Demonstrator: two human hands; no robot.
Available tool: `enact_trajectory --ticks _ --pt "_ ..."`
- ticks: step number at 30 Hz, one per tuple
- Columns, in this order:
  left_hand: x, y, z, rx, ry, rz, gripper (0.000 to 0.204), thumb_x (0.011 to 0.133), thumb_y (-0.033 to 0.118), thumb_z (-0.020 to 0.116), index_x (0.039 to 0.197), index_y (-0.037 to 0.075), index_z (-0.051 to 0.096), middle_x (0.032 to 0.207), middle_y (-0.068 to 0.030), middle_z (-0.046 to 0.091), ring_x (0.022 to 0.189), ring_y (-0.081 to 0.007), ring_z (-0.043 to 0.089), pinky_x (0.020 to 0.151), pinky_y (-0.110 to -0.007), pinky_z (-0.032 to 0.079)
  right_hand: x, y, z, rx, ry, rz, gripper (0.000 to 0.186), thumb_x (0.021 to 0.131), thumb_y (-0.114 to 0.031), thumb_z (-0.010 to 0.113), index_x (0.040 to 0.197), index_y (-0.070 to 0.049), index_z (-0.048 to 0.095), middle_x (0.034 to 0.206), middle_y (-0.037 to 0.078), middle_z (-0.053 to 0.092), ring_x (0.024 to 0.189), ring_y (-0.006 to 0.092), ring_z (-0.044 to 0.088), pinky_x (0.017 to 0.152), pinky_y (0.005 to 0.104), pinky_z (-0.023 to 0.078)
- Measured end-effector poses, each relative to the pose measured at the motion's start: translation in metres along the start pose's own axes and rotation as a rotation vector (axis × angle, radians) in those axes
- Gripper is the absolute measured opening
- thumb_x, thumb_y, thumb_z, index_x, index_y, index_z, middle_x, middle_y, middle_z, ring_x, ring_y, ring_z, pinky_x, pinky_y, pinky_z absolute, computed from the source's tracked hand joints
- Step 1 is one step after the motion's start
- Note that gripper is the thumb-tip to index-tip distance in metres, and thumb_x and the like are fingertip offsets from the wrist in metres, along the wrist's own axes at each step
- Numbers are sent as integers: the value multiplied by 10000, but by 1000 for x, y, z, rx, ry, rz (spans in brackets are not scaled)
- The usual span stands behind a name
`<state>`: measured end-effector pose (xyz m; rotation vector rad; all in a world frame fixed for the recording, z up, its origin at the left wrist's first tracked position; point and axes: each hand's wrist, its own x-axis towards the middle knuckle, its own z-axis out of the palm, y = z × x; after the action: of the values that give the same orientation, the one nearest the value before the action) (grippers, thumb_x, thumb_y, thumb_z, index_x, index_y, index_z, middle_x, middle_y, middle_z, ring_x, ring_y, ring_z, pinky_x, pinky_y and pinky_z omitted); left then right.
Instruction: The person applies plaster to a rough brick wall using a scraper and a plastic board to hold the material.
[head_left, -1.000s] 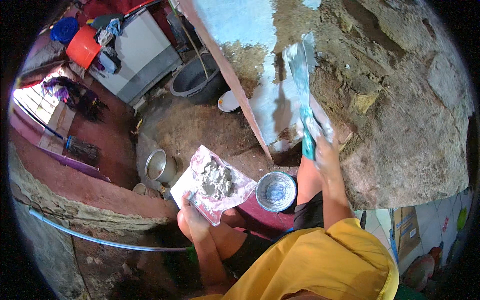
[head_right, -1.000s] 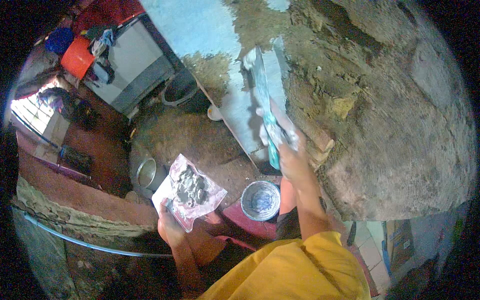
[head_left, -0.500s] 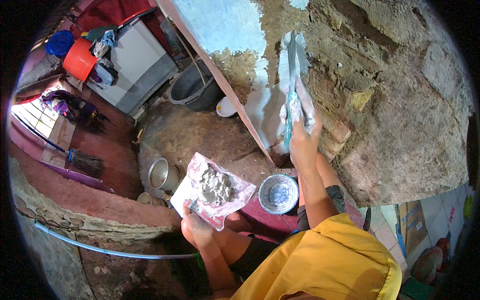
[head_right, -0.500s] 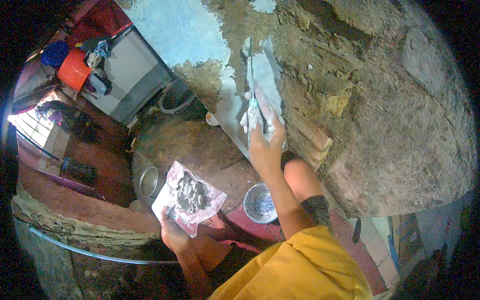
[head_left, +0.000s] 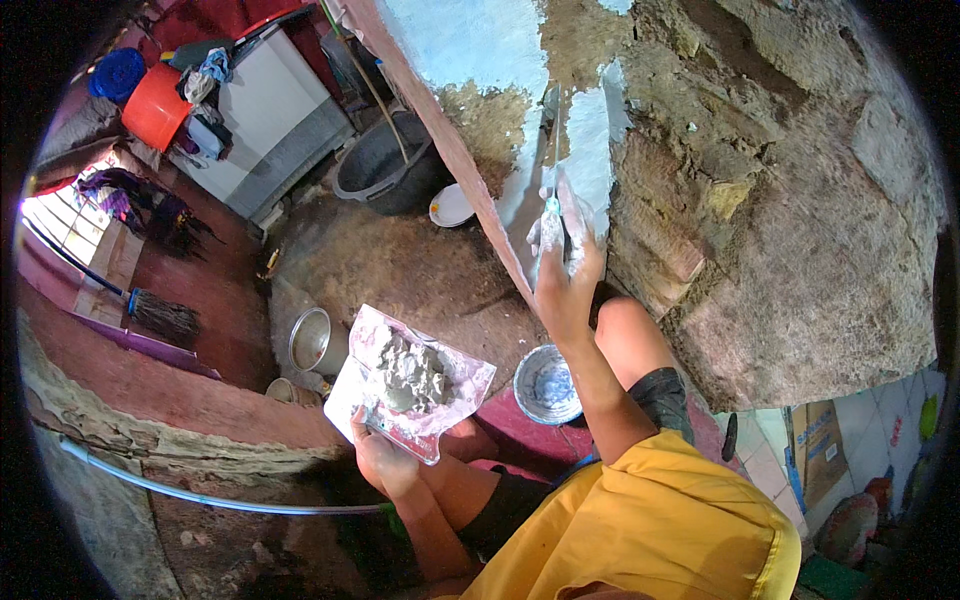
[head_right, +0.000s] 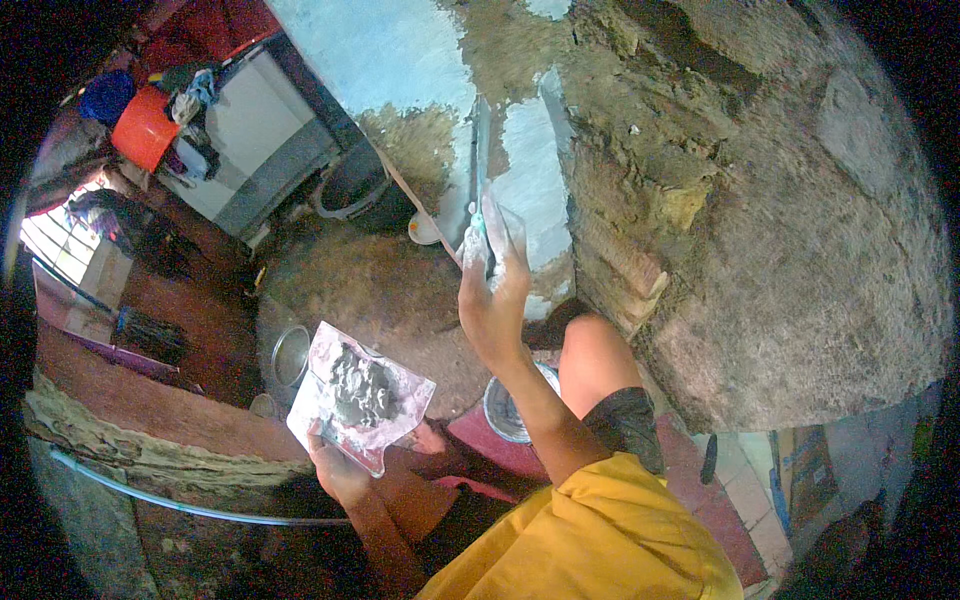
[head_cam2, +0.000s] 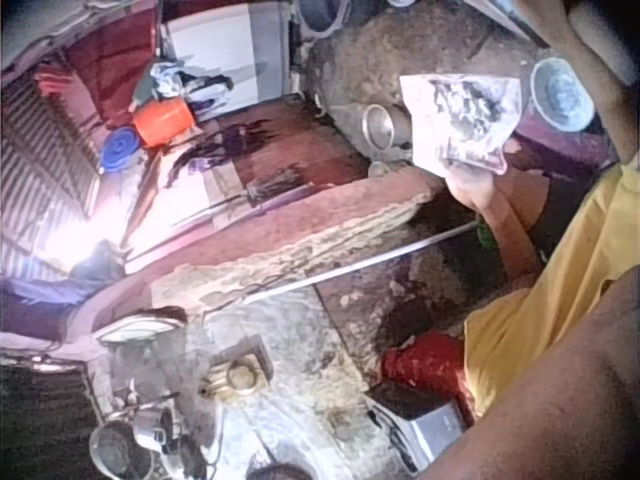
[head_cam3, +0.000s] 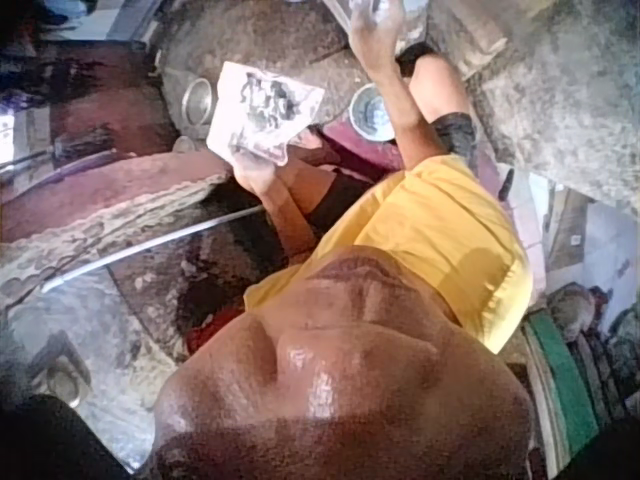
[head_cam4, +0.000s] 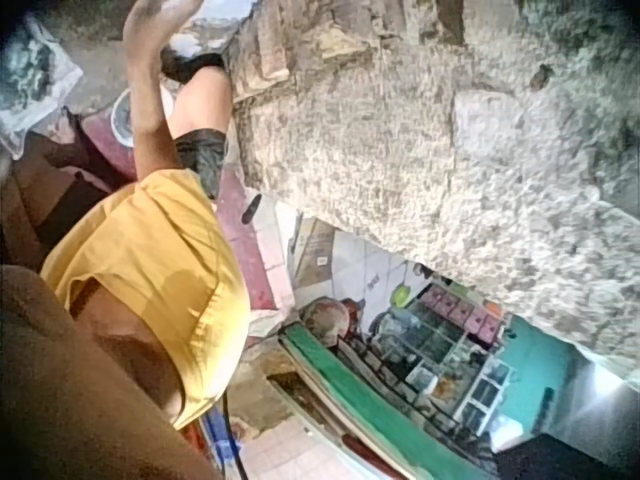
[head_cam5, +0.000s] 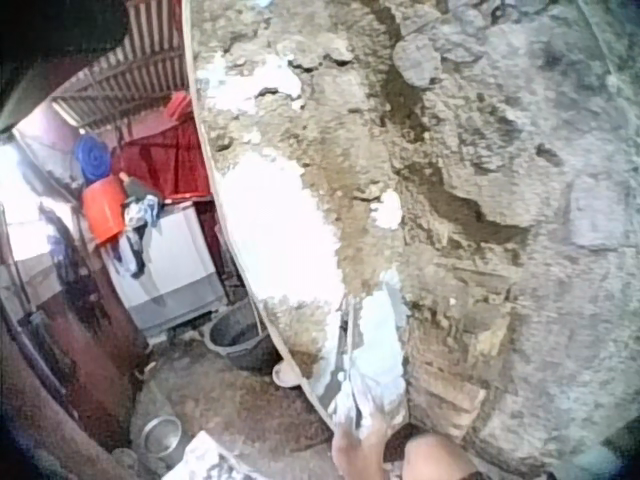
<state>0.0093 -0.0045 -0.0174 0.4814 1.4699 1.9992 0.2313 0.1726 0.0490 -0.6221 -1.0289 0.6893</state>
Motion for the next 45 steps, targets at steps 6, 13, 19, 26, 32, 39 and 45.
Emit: enact_trajectory --ticks 6,13,19,26,32,39,45 --pt "2 6 -4 -392 -17 -187 345 911 229 492 1160 -9 513 1095 -113 599 969 -245 602 832 -374 508 0 4 17 -58 24 -29 460 863 58 439 1322 43 431 1079 125 498 879 175 514 765 264 444" --pt "6 7 -8 -434 -17 -246 388 902 238 484 1195 -15 489 1133 -114 583 976 -259 595 863 -384 489 -1 -1 36 52 73 61 475 831 80 473 1304 55 447 1049 142 531 898 208 521 824 305 432" --pt "3 6 -8 -492 -46 -255 375 905 253 475 1161 -19 509 1092 -103 593 951 -238 602 836 -363 496 -3 1 45 -32 45 -7 438 887 32 473 1322 52 423 826 51 578 658 68 518 569 201 441" --pt "11 2 -14 -399 -50 -238 313 920 238 472 1082 -18 550 1017 -90 614 870 -204 622 774 -326 515 -12 -29 58 218 -14 205 455 919 -50 525 1347 27 394 755 61 587 576 77 526 501 213 448" --pt "5 4 -4 -313 -20 -186 307 936 210 447 1095 -35 542 1007 -85 604 854 -183 609 755 -310 515 -20 -60 36 353 -90 324 479 913 -62 536 1358 24 380 831 95 612 576 93 541 495 229 465" --pt "2 10 4 -359 19 -267 308 933 212 455 1080 -38 561 983 -77 608 817 -173 599 736 -302 508 5 -69 -9 115 -71 184 412 899 -40 547 1296 22 459 777 52 593 523 85 543 462 235 447" --pt "4 1 -3 -328 -52 -191 296 935 215 455 1069 -24 567 978 -71 615 817 -176 606 729 -309 513 23 -52 -22 -125 -106 173 351 877 -24 557 1224 30 545 926 53 602 642 59 533 535 229 452"
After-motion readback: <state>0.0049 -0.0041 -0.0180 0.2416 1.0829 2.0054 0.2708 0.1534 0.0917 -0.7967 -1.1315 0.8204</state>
